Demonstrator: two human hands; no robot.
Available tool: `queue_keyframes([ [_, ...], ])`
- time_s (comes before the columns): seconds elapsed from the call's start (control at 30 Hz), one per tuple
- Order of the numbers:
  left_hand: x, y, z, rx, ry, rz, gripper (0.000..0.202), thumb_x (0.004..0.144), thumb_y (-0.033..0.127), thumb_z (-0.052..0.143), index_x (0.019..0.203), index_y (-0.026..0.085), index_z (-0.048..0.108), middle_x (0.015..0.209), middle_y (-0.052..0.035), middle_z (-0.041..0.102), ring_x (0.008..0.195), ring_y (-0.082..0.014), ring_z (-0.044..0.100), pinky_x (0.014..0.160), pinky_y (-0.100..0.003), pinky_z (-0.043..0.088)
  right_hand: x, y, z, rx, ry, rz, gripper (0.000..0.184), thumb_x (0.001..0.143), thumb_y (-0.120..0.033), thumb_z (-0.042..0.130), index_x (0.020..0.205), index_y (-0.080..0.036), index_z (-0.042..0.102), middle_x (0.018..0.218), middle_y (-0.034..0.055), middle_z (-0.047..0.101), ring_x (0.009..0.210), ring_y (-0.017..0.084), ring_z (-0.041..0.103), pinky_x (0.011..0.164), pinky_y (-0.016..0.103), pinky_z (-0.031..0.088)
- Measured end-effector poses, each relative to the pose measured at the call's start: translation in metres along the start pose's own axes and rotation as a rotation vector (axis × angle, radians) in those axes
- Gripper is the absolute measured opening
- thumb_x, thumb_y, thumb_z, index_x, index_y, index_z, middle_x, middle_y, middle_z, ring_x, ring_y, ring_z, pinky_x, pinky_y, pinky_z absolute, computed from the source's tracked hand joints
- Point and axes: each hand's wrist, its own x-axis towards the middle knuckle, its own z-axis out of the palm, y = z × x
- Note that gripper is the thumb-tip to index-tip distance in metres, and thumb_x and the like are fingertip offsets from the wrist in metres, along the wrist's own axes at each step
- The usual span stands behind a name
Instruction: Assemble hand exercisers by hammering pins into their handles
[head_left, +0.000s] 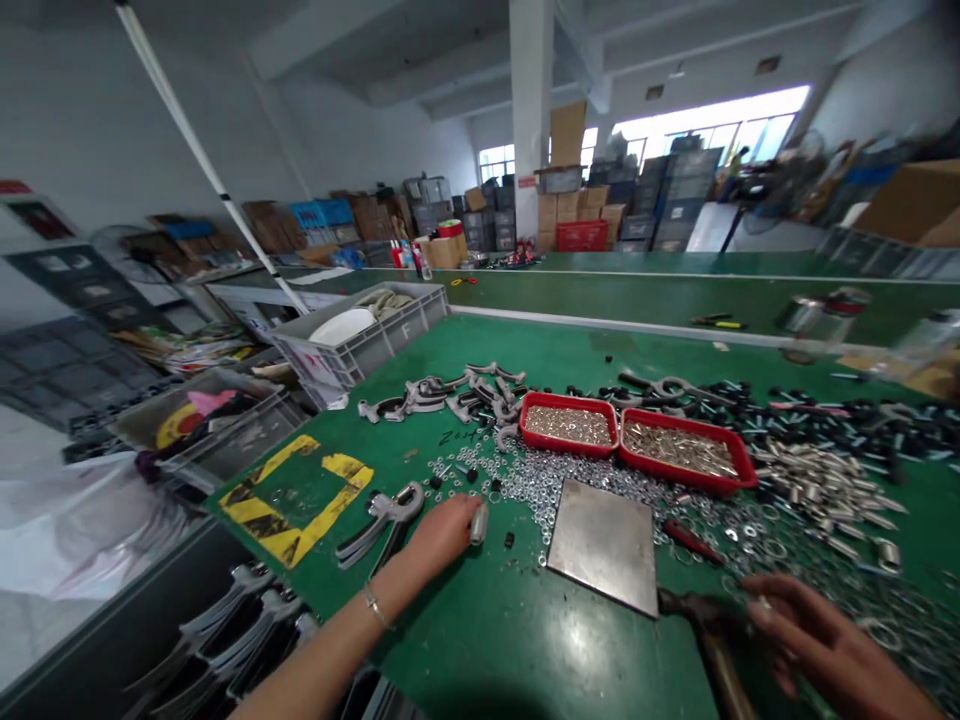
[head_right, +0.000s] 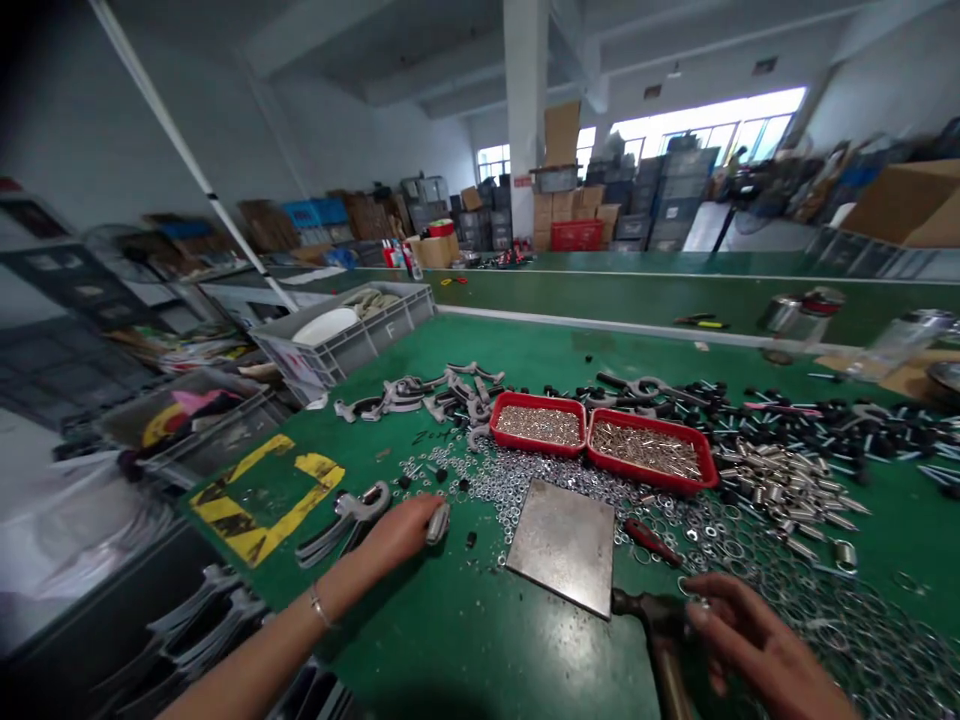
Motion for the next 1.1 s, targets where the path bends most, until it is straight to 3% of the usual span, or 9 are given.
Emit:
queue_keyframes([
  [0.17, -0.005, 0.003, 0.02, 0.115, -0.03, -0.003, 0.033, 0.086, 0.004, 0.038, 0.107, 0.015, 0.061, 0.11, -0.0168, 0.061, 0.099, -0.028, 0.062, 0.088, -0.037, 0.045, -0.035, -0.03, 0.093, 0.361, -0.323, 0.153, 0.046, 0.077, -0.067, 0.064, 0.087, -0.024, 0.051, 0.048, -0.0117, 0.036, 0.037, 0.005, 0.026, 0.037, 0.018, 0.02],
  [0.23, -0.004, 0.005, 0.017, 0.104, -0.019, 0.011, 0.035, 0.084, 0.002, 0.039, 0.108, 0.014, 0.061, 0.11, -0.0168, 0.061, 0.102, -0.028, 0.061, 0.09, -0.037, 0.044, -0.034, -0.032, 0.116, 0.413, -0.4, 0.105, 0.046, 0.077, -0.065, 0.066, 0.085, -0.023, 0.05, 0.046, -0.0128, 0.034, 0.036, 0.004, 0.024, 0.037, 0.018, 0.019],
  [0.3, -0.005, 0.009, 0.013, 0.007, 0.021, 0.042, 0.036, 0.083, 0.003, 0.043, 0.11, 0.016, 0.062, 0.111, -0.0148, 0.061, 0.103, -0.0258, 0.061, 0.092, -0.035, 0.044, -0.032, -0.037, 0.128, 0.447, -0.456, 0.033, 0.044, 0.077, -0.061, 0.069, 0.09, -0.021, 0.053, 0.05, -0.0104, 0.044, 0.039, 0.006, 0.037, 0.04, 0.019, 0.028],
  [0.4, -0.014, 0.026, 0.009, -0.464, 0.08, 0.074, 0.02, 0.087, 0.02, 0.053, 0.104, 0.017, 0.065, 0.094, -0.0093, 0.067, 0.086, -0.0215, 0.066, 0.082, -0.031, 0.049, -0.034, -0.052, 0.132, 0.538, -0.48, -0.009, 0.041, 0.078, -0.053, 0.072, 0.096, -0.019, 0.056, 0.061, -0.007, 0.052, 0.049, 0.008, 0.048, 0.047, 0.02, 0.04],
  [0.5, -0.03, 0.058, 0.017, -1.053, -0.03, 0.072, 0.028, 0.087, 0.041, 0.06, 0.092, 0.014, 0.063, 0.067, -0.0027, 0.065, 0.059, -0.0169, 0.064, 0.061, -0.026, 0.049, -0.039, -0.066, 0.133, 0.647, -0.475, -0.004, 0.037, 0.079, -0.049, 0.074, 0.089, -0.017, 0.058, 0.062, -0.0063, 0.049, 0.05, 0.007, 0.043, 0.046, 0.021, 0.042],
  [0.6, -0.042, 0.092, 0.035, -1.383, -0.101, 0.052, 0.032, 0.082, 0.045, 0.067, 0.084, 0.014, 0.062, 0.066, -0.0026, 0.066, 0.051, -0.0139, 0.062, 0.053, -0.023, 0.048, -0.044, -0.071, 0.133, 0.717, -0.503, 0.014, 0.033, 0.081, -0.047, 0.072, 0.082, -0.017, 0.057, 0.06, -0.0059, 0.048, 0.049, 0.007, 0.04, 0.045, 0.02, 0.041],
  [0.73, -0.044, 0.115, 0.058, -1.545, -0.137, -0.002, 0.032, 0.082, 0.044, 0.069, 0.083, 0.012, 0.063, 0.062, -0.0032, 0.065, 0.05, -0.0135, 0.061, 0.051, -0.023, 0.048, -0.045, -0.067, 0.133, 0.813, -0.532, 0.039, 0.028, 0.083, -0.042, 0.072, 0.081, -0.017, 0.058, 0.06, -0.0063, 0.046, 0.047, 0.006, 0.035, 0.043, 0.018, 0.04],
  [0.87, -0.046, 0.118, 0.066, -1.597, -0.178, 0.002, 0.031, 0.083, 0.043, 0.068, 0.084, 0.012, 0.062, 0.064, -0.0043, 0.065, 0.051, -0.013, 0.061, 0.052, -0.023, 0.049, -0.043, -0.062, 0.131, 0.907, -0.548, 0.117, 0.026, 0.083, -0.036, 0.073, 0.077, -0.016, 0.059, 0.062, -0.0058, 0.047, 0.046, 0.004, 0.035, 0.04, 0.015, 0.038],
  [1.1, -0.048, 0.122, 0.077, -1.657, -0.128, -0.03, 0.031, 0.083, 0.044, 0.069, 0.083, 0.013, 0.061, 0.067, -0.0036, 0.065, 0.049, -0.0118, 0.059, 0.051, -0.025, 0.051, -0.044, -0.057, 0.134, 1.124, -0.617, 0.292, 0.021, 0.076, -0.028, 0.082, 0.082, -0.014, 0.067, 0.069, -0.0021, 0.054, 0.053, 0.001, 0.043, 0.048, 0.009, 0.038],
])
